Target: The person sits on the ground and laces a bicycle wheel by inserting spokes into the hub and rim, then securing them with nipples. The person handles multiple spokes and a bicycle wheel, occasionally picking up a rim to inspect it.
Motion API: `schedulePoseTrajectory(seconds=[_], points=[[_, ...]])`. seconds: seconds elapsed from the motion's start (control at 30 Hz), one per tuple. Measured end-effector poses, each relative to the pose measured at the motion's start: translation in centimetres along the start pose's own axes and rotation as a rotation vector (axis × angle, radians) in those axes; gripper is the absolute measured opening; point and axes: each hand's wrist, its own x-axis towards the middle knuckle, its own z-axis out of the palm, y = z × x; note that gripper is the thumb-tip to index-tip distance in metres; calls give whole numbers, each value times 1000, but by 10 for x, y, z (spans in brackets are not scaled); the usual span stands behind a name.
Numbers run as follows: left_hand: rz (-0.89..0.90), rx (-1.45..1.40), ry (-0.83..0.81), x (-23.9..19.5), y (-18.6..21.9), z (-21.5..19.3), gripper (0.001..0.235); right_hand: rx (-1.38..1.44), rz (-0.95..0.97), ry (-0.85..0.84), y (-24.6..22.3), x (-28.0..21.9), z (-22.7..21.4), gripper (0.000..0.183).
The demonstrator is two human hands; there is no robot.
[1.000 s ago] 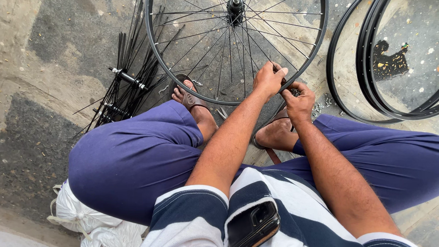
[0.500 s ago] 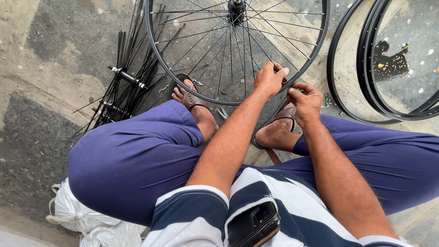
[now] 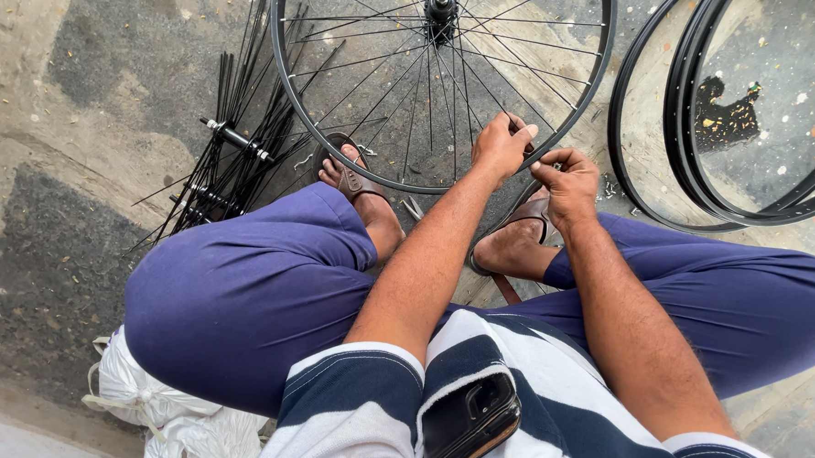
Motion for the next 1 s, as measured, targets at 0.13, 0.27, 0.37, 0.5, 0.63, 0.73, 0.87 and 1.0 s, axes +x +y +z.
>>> schedulePoseTrajectory(seconds=[0.13, 0.27, 0.37, 0.5, 0.63, 0.73, 0.87, 1.0], points=[[-55, 25, -14, 0, 2, 2, 23, 31, 18, 31, -2, 2, 3, 22], [-20, 41, 9, 3, -3, 3, 23, -29, -51, 17, -1, 2, 3, 23], [-33, 44, 24, 3, -3, 3, 23, -48, -66, 12, 1, 3, 4, 23], [-20, 5, 4, 3, -5, 4, 24, -51, -78, 14, 5, 4, 0, 22], [-20, 20, 18, 6, -11, 7, 26, 4, -23, 28, 12, 9, -5, 27], [97, -25, -7, 12, -23, 8, 40, 21, 153, 16, 14, 17, -13, 24], [144, -7, -30, 9, -25, 3, 46, 83, 200, -34, 14, 18, -13, 22], [140, 279, 89, -9, -10, 0, 52, 75, 153, -77, 9, 14, -12, 22]])
